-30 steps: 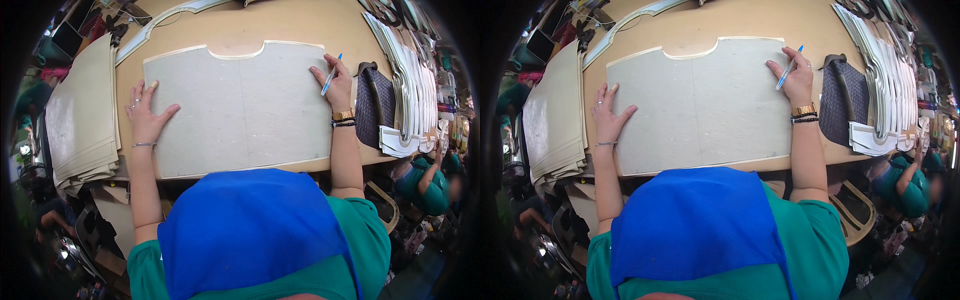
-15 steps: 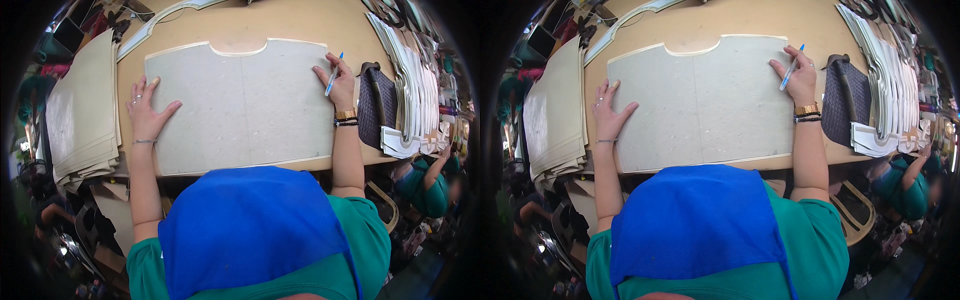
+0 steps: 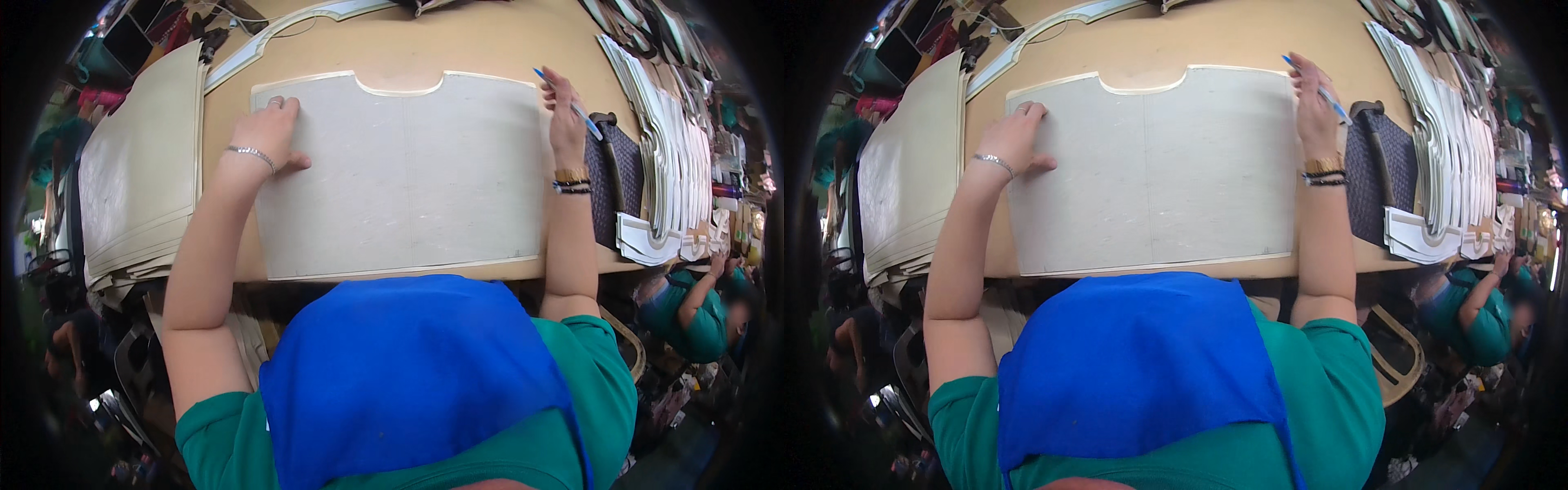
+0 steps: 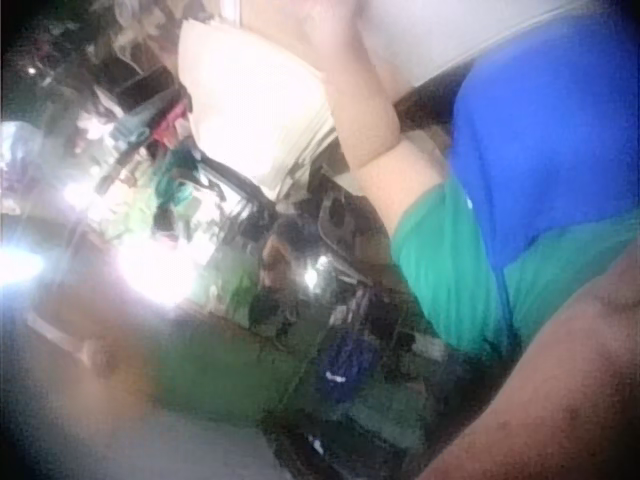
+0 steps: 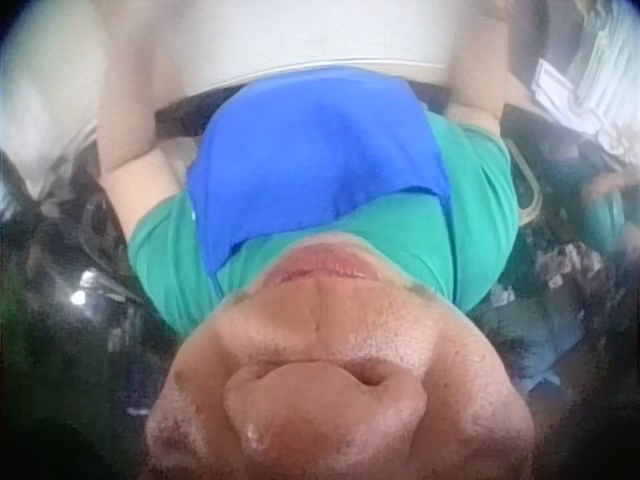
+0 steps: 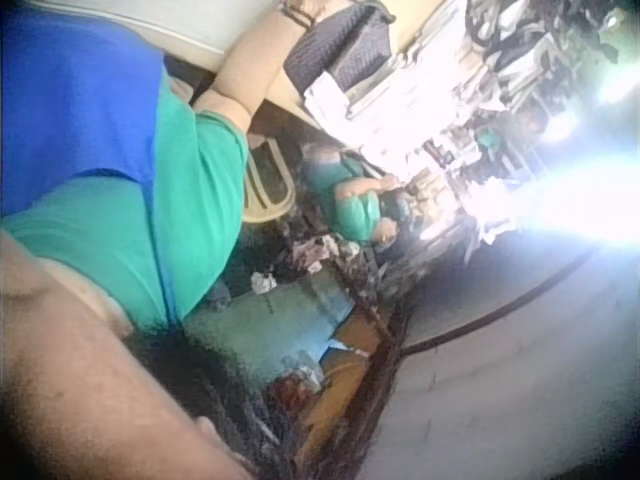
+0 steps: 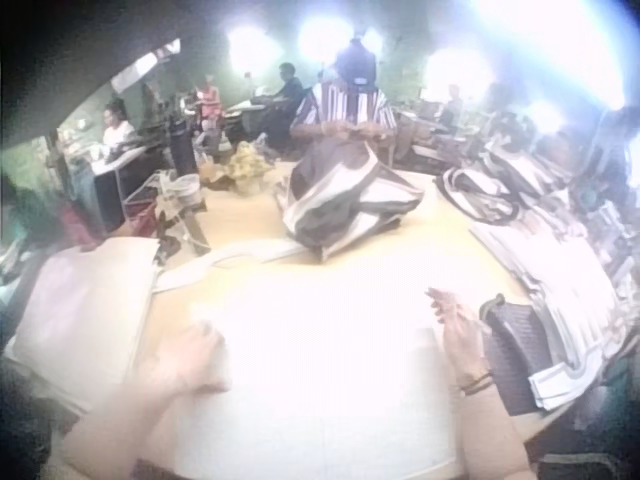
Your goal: The person places a pattern on a stack of beige fabric and traces the outline with a blue pen. They then lift the pattern, flip the fabric stack over, and repeat the tracing process on the other side.
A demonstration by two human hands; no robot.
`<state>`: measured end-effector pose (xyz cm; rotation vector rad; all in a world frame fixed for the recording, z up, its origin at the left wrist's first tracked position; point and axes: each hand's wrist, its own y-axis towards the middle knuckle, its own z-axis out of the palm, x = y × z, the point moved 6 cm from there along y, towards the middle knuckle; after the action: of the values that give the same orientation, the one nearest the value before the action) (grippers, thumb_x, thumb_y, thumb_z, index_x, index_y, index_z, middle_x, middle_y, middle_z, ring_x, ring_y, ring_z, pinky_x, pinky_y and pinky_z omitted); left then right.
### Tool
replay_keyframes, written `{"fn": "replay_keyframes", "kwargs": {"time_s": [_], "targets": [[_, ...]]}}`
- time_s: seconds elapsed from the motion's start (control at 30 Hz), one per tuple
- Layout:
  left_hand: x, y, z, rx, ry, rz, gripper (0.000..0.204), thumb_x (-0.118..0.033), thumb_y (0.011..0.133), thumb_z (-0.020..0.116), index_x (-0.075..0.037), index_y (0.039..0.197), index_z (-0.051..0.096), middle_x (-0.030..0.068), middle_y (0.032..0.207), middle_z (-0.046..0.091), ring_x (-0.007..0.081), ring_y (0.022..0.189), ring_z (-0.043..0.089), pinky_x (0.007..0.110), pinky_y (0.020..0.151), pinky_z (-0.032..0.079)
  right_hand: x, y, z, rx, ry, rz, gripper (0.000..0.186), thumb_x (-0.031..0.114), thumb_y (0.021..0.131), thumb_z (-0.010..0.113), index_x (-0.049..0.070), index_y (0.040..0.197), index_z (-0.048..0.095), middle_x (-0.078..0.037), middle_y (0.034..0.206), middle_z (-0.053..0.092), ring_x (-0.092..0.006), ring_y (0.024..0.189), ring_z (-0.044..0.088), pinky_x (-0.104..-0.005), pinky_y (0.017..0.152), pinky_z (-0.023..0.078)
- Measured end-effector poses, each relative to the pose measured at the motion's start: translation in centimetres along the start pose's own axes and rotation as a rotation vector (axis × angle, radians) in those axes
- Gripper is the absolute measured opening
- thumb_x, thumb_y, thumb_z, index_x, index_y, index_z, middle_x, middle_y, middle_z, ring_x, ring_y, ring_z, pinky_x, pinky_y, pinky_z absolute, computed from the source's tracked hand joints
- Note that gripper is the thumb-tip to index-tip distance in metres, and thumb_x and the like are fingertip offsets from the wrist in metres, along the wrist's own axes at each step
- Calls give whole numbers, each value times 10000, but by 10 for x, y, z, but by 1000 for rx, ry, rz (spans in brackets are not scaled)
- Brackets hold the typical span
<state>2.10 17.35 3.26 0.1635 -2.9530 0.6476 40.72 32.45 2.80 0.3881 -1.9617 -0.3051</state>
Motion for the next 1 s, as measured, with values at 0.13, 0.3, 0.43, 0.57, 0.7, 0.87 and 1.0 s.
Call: {"fn": "replay_keyframes", "kwargs": {"time_s": [0.13,0.3,0.43,0.57,0.7,0.87,1.0], "targets": [[-10,7,-10,70,-85,-10,1022,-282,553,887,-248,1404,322,206,1315,448,389,1098,563,447,934,484,6,11,46,25,371,118,258,211,935,581,10,1078,657,-68,935,690,-99,822,617,-223,728,490],[-15,15,-13,81,-68,22,1119,-210,483,918,-258,1418,304,251,1398,366,429,1135,535,436,948,486,3,17,98,95,406,125,164,146,834,659,3,915,666,-47,775,675,-87,664,590,-226,627,487],[-14,14,-12,86,-86,21,1115,-208,486,917,-254,1416,304,256,1429,332,429,1154,525,429,958,481,3,15,107,138,250,15,132,134,776,667,9,799,631,-28,703,642,-74,650,577,-223,594,472],[-17,14,-14,115,-111,7,1111,-198,488,917,-246,1413,305,257,1423,339,429,1153,525,429,962,478,4,13,106,158,236,-23,136,138,771,671,10,780,627,-26,694,640,-75,638,577,-222,578,470],[-16,15,-11,110,-116,11,1101,-193,488,918,-237,1404,308,257,1419,343,429,1152,526,431,956,480,7,12,106,149,167,-55,130,134,771,671,13,766,623,-24,684,637,-72,620,575,-216,557,464],[-16,16,-12,133,-124,6,1094,-192,490,918,-235,1398,310,256,1419,341,428,1158,522,430,954,481,6,12,107,157,162,-86,125,129,768,674,15,763,623,-19,672,631,-66,608,567,-212,548,456],[-17,15,-13,114,-124,14,1089,-188,491,918,-233,1396,313,254,1411,351,427,1152,526,430,952,482,11,12,105,127,145,-75,120,125,763,675,18,755,621,-14,664,625,-56,606,558,-206,546,446]]}}
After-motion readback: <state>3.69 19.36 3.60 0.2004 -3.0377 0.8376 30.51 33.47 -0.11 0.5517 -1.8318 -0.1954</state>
